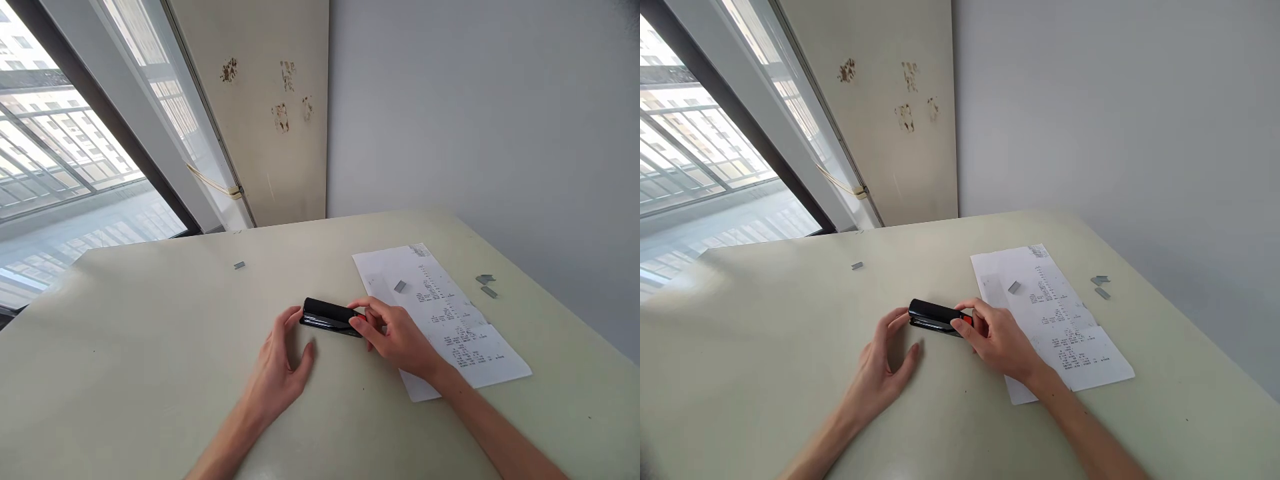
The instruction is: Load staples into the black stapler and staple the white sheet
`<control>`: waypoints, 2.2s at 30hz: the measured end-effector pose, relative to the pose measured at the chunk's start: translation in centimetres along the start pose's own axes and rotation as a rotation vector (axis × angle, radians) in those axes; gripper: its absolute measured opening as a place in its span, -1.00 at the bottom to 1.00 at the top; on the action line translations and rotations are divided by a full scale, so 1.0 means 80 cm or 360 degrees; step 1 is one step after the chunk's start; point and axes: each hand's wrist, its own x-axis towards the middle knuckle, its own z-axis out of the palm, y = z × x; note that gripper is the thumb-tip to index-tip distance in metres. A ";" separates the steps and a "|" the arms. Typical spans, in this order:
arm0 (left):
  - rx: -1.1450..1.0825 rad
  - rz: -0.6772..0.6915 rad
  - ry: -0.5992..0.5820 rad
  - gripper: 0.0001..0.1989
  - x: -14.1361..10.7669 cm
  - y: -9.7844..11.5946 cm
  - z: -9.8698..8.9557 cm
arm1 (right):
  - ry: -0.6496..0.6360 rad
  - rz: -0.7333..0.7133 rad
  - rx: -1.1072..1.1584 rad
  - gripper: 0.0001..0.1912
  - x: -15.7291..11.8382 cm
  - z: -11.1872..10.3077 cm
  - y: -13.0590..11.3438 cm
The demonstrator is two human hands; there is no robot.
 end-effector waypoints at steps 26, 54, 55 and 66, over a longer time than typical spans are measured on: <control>0.0642 -0.0451 0.0494 -0.41 0.040 -0.070 -0.081 | -0.0195 -0.0307 -0.0231 -0.52 -0.006 0.021 -0.003; 0.0719 -0.0146 0.0375 -0.70 0.045 -0.062 -0.082 | 0.0779 -0.0029 -0.0255 -0.73 0.024 -0.013 0.040; 0.0708 -0.0151 0.0301 -0.71 0.045 -0.063 -0.081 | 0.0752 -0.0039 -0.0246 -0.75 0.024 -0.010 0.040; 0.0708 -0.0151 0.0159 -0.69 0.043 -0.063 -0.082 | 0.0770 -0.0086 -0.0265 -0.71 0.023 -0.021 0.035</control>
